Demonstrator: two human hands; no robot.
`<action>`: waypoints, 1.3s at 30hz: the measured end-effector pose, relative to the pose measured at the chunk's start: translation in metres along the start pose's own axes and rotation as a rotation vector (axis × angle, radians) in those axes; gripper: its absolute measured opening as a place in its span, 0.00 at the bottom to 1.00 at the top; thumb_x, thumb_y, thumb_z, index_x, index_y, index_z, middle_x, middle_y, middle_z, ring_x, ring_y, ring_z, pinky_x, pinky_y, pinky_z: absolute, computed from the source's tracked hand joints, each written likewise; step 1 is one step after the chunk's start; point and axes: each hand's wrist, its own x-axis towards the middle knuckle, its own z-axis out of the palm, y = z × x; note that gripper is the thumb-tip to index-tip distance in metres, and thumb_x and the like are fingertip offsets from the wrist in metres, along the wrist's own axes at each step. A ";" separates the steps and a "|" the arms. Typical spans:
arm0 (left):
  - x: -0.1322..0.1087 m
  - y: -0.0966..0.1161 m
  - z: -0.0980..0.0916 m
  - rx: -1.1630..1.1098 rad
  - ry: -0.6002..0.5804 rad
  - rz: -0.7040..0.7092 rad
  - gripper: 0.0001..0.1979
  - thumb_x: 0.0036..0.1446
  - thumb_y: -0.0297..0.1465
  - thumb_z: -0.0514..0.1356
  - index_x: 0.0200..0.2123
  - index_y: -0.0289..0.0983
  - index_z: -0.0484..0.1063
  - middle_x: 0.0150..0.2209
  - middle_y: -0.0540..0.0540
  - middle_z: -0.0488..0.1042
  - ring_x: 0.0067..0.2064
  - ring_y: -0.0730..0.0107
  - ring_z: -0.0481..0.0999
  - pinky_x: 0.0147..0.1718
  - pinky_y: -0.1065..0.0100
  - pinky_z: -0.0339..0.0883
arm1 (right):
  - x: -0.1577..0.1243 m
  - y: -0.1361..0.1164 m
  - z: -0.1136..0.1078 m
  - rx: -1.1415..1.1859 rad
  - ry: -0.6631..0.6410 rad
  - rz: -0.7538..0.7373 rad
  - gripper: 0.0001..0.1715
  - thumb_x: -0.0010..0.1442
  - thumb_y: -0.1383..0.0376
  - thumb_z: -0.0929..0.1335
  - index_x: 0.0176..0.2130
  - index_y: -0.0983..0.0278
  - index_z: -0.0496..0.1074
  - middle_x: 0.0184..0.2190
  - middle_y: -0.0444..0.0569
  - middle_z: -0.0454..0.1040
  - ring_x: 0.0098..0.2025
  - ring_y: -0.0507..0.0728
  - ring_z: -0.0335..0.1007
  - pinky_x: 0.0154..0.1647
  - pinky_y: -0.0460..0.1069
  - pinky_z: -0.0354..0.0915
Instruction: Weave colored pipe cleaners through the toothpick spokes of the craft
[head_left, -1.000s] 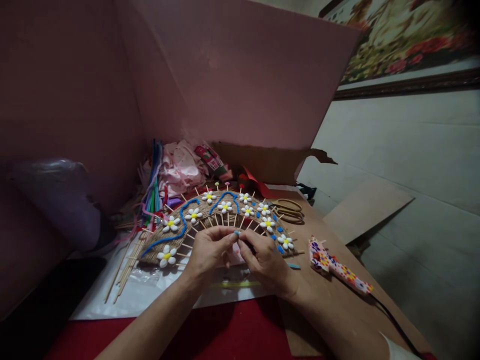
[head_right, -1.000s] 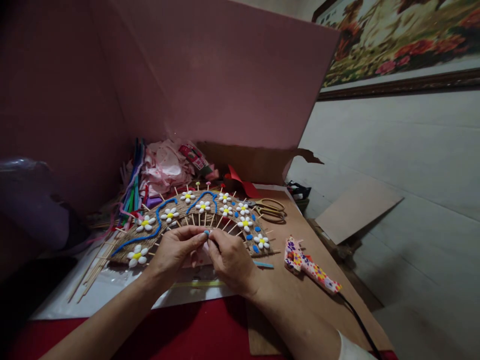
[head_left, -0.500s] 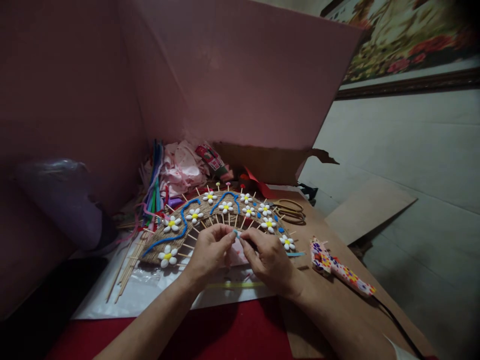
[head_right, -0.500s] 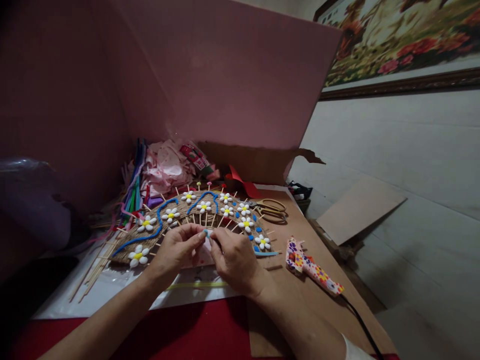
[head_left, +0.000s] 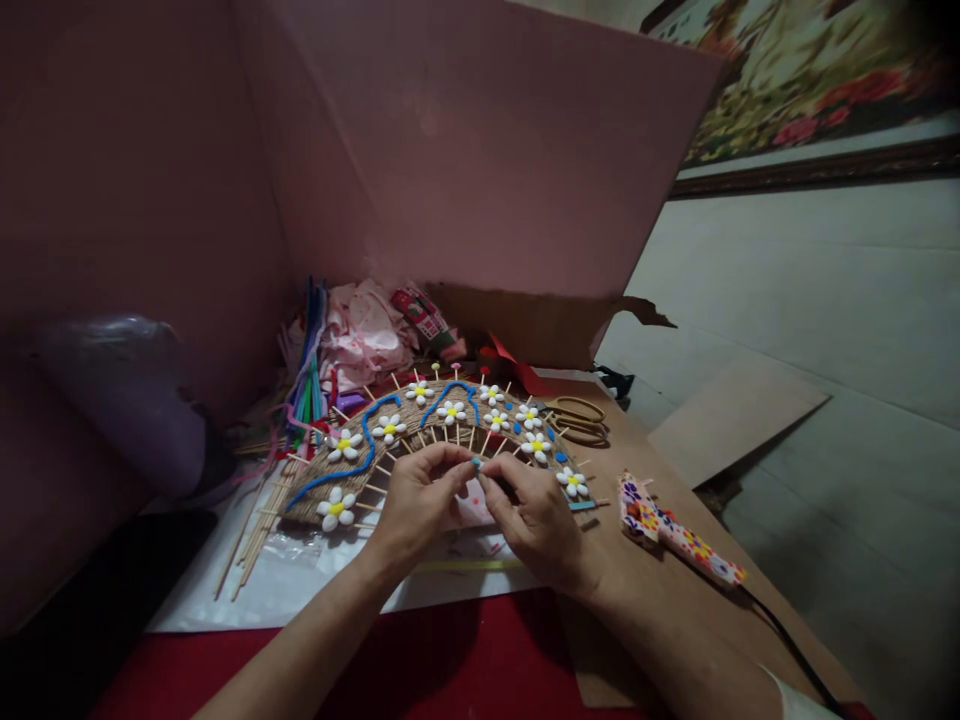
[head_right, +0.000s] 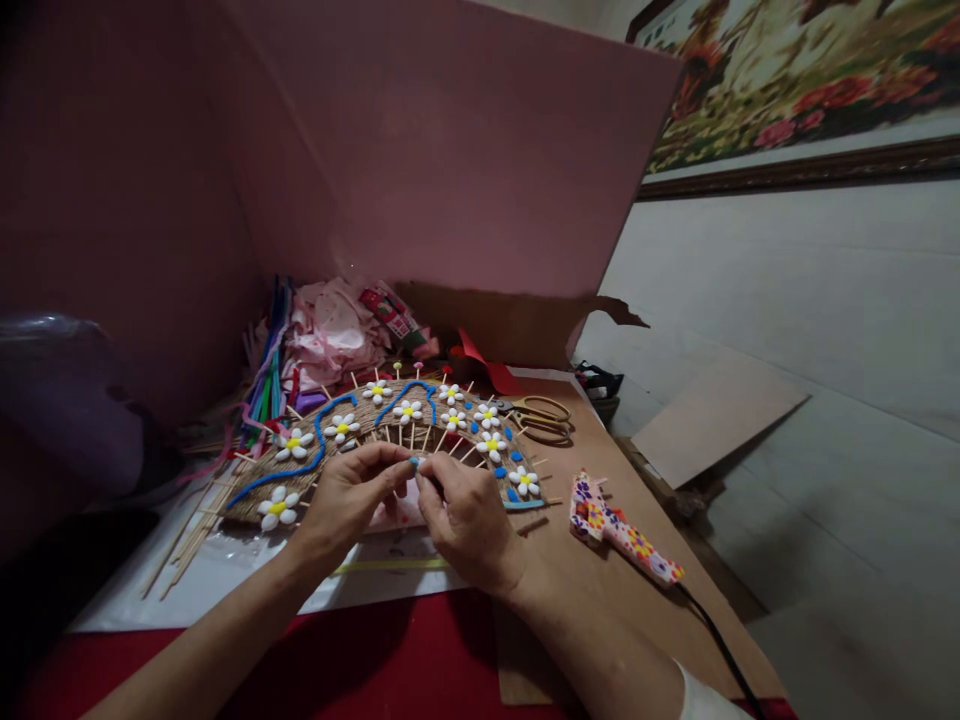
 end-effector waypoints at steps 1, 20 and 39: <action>-0.001 0.001 0.001 -0.061 -0.015 -0.037 0.08 0.48 0.33 0.61 0.29 0.33 0.73 0.21 0.51 0.68 0.20 0.76 0.66 0.19 0.75 0.60 | 0.000 0.000 0.000 0.001 0.004 -0.005 0.08 0.61 0.69 0.59 0.34 0.65 0.66 0.27 0.46 0.70 0.28 0.52 0.67 0.30 0.46 0.59; -0.001 -0.006 -0.005 0.409 -0.118 0.211 0.10 0.39 0.18 0.54 0.20 0.35 0.71 0.20 0.52 0.66 0.24 0.75 0.60 0.23 0.74 0.52 | 0.002 0.010 -0.005 -0.164 -0.112 -0.247 0.09 0.58 0.72 0.58 0.35 0.65 0.66 0.28 0.50 0.69 0.30 0.55 0.65 0.30 0.48 0.60; -0.001 -0.006 -0.001 0.446 -0.108 0.263 0.07 0.53 0.26 0.53 0.27 0.36 0.70 0.25 0.49 0.70 0.26 0.73 0.66 0.26 0.72 0.59 | 0.000 0.011 0.000 -0.043 0.016 -0.076 0.06 0.61 0.70 0.60 0.35 0.64 0.66 0.27 0.47 0.70 0.29 0.53 0.67 0.31 0.46 0.60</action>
